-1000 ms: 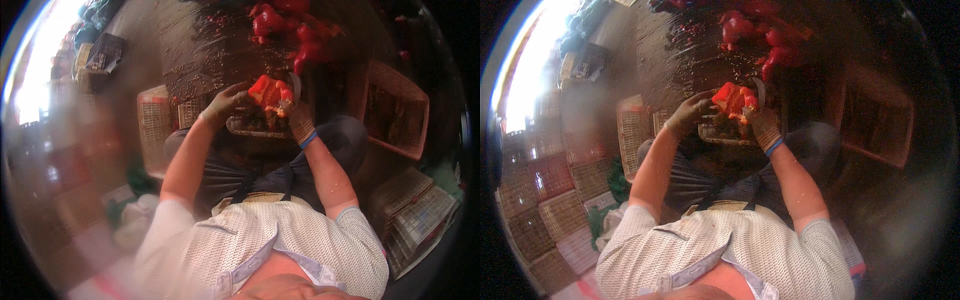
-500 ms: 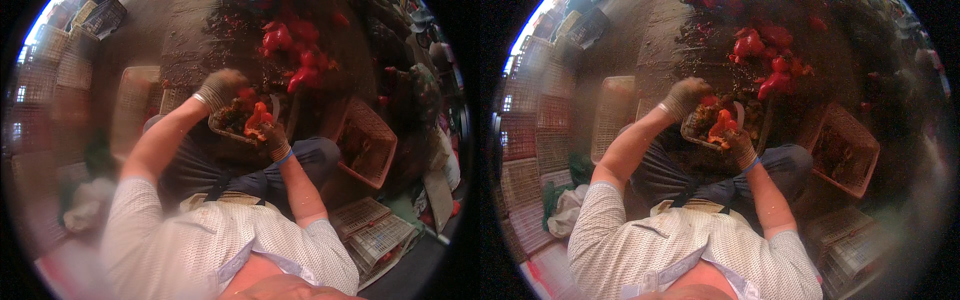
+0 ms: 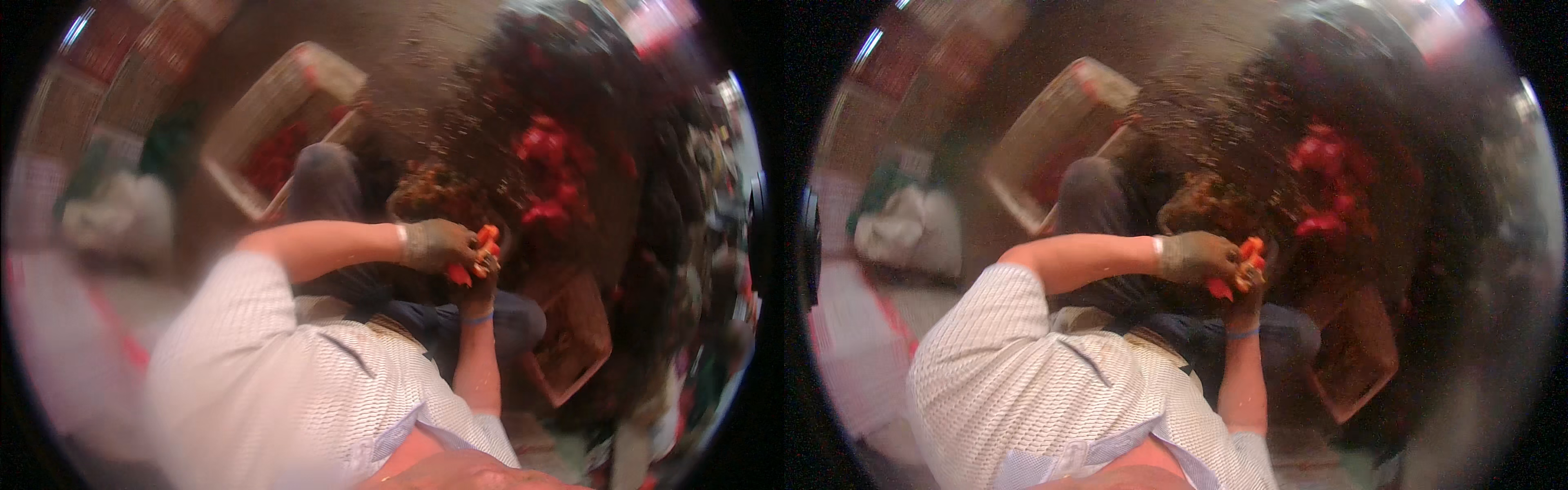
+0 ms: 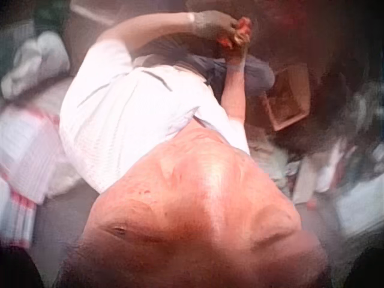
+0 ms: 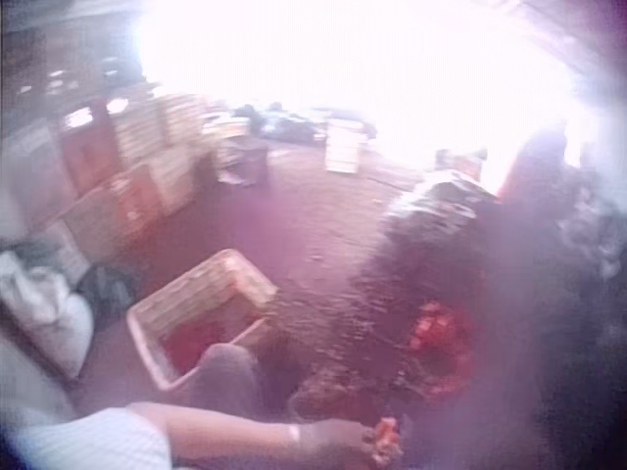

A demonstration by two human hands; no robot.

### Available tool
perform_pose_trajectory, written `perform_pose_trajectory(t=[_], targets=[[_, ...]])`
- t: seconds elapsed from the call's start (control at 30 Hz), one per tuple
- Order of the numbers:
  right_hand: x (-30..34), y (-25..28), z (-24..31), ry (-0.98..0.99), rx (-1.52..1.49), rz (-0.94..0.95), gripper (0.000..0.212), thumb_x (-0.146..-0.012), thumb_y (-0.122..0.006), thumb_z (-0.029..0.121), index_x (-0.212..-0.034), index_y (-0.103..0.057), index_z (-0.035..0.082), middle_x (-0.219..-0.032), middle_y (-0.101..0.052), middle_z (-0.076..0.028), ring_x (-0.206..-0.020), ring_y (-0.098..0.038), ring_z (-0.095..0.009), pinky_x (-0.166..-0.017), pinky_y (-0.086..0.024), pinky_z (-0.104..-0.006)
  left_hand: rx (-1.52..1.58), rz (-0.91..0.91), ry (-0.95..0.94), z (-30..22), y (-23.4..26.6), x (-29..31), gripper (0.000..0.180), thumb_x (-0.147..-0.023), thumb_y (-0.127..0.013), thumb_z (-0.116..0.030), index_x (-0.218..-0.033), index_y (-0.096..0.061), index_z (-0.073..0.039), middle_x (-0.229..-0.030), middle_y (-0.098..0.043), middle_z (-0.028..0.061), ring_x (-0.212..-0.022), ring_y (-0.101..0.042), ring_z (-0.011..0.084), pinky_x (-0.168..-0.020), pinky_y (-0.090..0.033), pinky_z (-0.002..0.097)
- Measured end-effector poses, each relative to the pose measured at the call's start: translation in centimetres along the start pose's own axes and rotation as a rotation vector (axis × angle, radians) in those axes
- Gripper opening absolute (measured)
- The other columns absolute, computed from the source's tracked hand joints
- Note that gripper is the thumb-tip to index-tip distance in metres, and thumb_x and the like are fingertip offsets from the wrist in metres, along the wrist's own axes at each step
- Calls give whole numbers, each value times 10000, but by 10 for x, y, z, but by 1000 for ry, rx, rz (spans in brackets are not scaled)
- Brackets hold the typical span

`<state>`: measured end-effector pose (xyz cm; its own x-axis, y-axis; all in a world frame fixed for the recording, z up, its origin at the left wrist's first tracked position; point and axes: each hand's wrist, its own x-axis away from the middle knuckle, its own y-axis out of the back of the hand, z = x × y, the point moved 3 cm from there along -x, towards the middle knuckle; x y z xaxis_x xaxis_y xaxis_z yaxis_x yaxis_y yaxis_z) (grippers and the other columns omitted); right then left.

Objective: The person sits on the floor and uses a knife to cut the stems and cores out of red peppers, dropping the seeds into a container and setting the cleaned peppers aside.

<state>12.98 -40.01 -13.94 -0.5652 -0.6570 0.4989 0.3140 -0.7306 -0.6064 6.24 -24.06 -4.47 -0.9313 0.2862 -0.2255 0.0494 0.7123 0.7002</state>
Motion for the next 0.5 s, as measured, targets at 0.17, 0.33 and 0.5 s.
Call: perform_pose_trajectory(t=[0.17,0.33,0.5], targets=[[22,-15,11,29,89,554,423,-1003,-547,398,-1283,-630,91,-1107,-701,-86,-901,-682,-162,-710,-578,-310,-134,-280,35,-21,80,43,348,-760,-804,-164,-1095,-707,-165,-1129,-675,138,-1041,-664,341,-844,-539,446],[21,-25,9,-112,56,-129,395,-1019,-520,450,-1186,-675,126,-766,-630,6,-451,-482,-123,-428,-435,-284,-416,-792,180,-3,187,143,417,-813,-804,-116,-1198,-648,-88,-1112,-684,94,-1053,-663,272,-916,-550,346],[12,-22,14,-209,158,37,384,-1026,-552,402,-1197,-689,88,-863,-695,-43,-592,-614,-166,-500,-488,-314,-1105,-198,1276,23,222,217,702,-762,-858,-312,-1362,-557,-106,-1317,-615,146,-1220,-591,302,-1085,-452,420]])
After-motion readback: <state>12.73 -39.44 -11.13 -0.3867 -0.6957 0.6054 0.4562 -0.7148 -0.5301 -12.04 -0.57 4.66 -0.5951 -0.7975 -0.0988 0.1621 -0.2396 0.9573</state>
